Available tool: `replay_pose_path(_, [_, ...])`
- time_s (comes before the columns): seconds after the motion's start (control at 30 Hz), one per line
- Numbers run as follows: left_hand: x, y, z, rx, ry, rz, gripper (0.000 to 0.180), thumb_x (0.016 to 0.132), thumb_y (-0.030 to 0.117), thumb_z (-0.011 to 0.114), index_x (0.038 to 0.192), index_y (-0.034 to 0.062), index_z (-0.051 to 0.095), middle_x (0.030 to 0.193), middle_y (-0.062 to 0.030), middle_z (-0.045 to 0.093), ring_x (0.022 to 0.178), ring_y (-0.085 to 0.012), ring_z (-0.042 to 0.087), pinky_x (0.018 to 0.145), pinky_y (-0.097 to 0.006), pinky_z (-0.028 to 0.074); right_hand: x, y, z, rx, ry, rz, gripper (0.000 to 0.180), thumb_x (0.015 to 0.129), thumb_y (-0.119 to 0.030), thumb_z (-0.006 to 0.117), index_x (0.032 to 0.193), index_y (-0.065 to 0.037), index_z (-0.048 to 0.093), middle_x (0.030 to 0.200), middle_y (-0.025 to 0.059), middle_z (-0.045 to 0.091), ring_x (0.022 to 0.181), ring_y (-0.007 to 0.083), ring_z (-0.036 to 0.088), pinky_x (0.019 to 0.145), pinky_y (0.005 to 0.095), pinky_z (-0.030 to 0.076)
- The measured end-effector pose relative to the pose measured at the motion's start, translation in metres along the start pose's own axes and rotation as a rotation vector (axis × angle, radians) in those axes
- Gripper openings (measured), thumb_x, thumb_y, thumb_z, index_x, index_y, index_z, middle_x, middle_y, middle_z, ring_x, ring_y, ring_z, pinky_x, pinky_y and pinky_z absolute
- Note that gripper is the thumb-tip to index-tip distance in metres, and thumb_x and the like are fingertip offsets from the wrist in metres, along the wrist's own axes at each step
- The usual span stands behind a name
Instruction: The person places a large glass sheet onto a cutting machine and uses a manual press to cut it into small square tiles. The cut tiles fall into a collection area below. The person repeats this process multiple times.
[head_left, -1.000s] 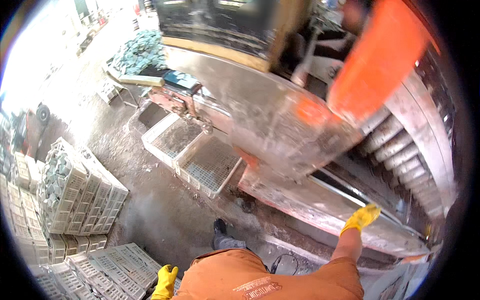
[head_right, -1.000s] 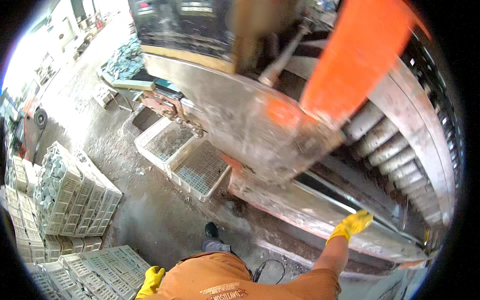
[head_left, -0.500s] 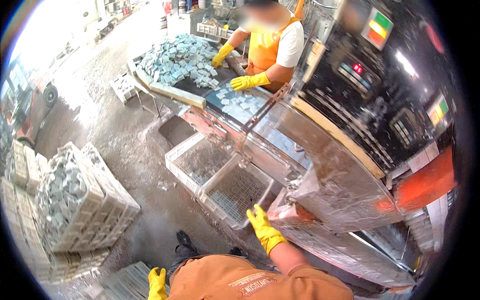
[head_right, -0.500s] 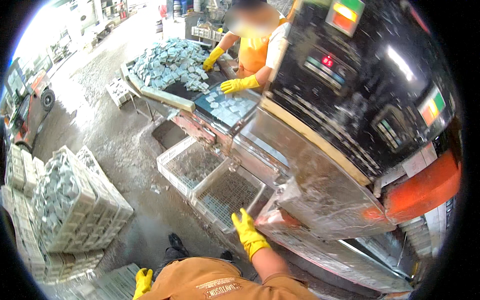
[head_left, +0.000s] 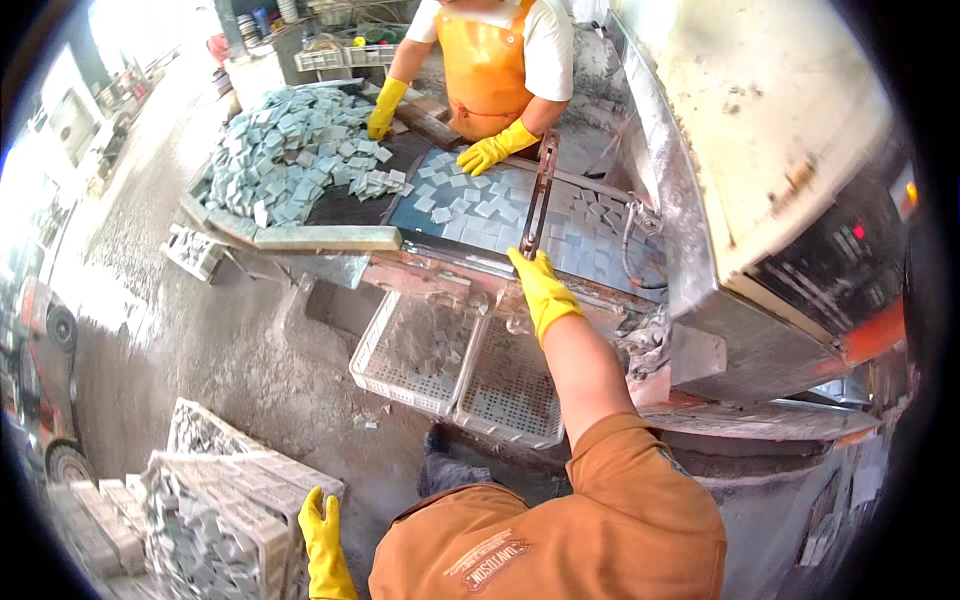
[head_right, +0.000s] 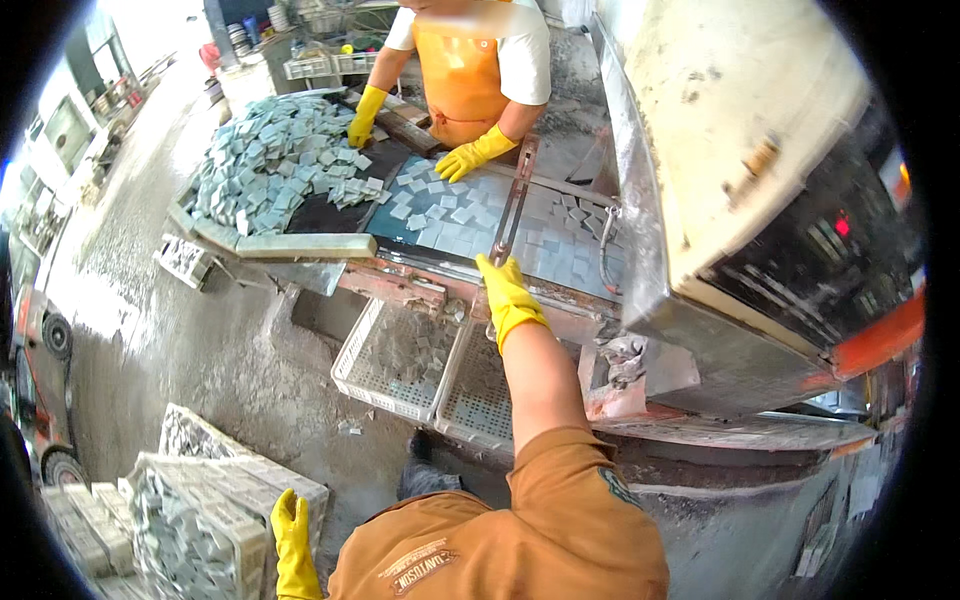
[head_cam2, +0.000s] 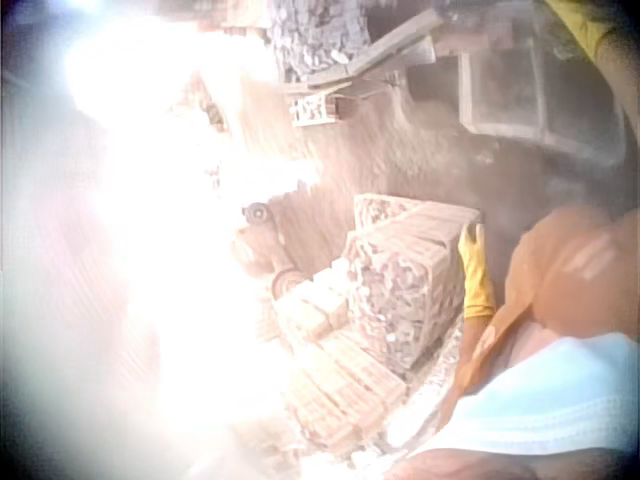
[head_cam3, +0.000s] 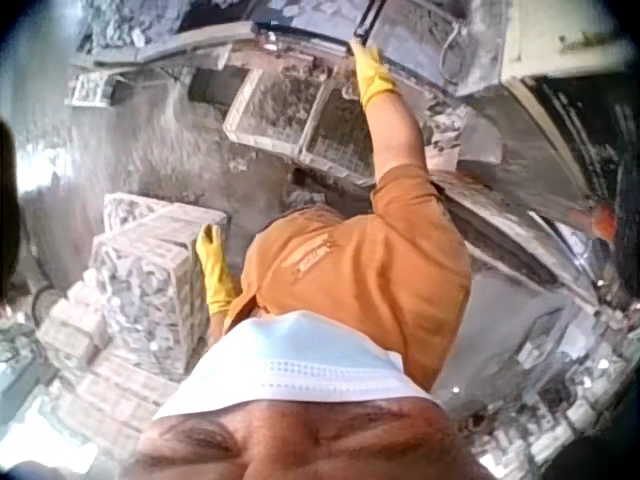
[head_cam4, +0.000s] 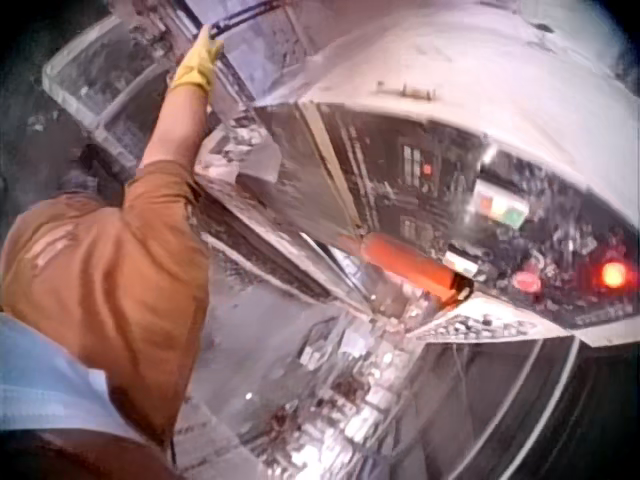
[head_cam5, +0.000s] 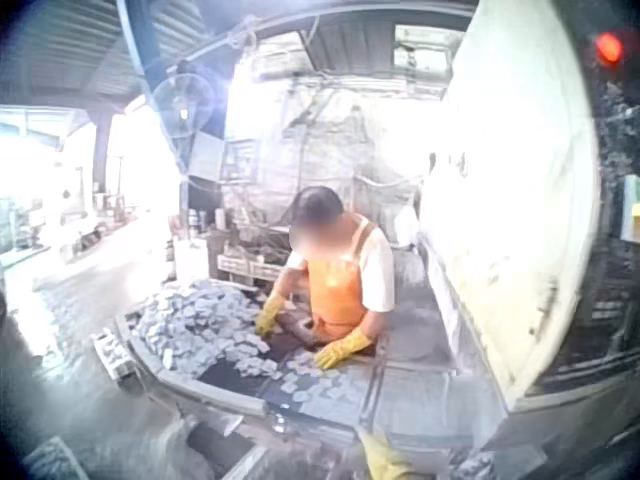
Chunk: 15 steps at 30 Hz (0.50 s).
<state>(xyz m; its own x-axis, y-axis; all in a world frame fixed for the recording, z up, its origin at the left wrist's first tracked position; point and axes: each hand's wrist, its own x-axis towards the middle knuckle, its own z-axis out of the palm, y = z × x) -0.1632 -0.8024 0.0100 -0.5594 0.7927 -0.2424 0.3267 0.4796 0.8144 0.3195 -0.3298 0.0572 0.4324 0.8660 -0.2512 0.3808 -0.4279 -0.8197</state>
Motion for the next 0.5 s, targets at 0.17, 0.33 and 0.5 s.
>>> replay_pose_path(0.17, [0.062,0.047,0.027,0.132,-0.138,-0.037,0.053,0.101,0.022,0.078,0.143,-0.0055,0.063,0.138,-0.0243,0.069,0.129,-0.0347,0.066,0.113,-0.044,0.05,0.068,0.015,0.038,-0.245,0.218,0.229,0.063,0.093,-0.04,0.078,0.14,-0.002,0.058,0.137,0.0304,0.068,0.129,0.0453,0.067,0.106,0.0512,0.054])
replay_pose_path(0.33, [0.116,0.076,0.049,0.128,-0.298,-0.063,0.055,0.101,0.027,0.078,0.143,-0.0045,0.063,0.139,-0.0239,0.068,0.13,-0.0359,0.065,0.113,-0.045,0.05,0.059,-0.015,0.048,-0.059,0.221,0.386,0.03,0.1,-0.025,0.065,0.121,-0.006,0.062,0.116,0.0241,0.073,0.104,0.0404,0.074,0.087,0.0495,0.056])
replay_pose_path(0.5, [0.227,0.154,0.112,0.273,-0.365,0.285,0.056,0.099,0.027,0.079,0.143,-0.005,0.063,0.137,-0.0261,0.067,0.131,-0.0356,0.064,0.113,-0.045,0.049,0.07,-0.012,0.059,-0.215,0.362,0.312,0.035,0.091,-0.024,0.074,0.117,-0.003,0.065,0.11,0.0246,0.076,0.104,0.0472,0.074,0.091,0.0526,0.058])
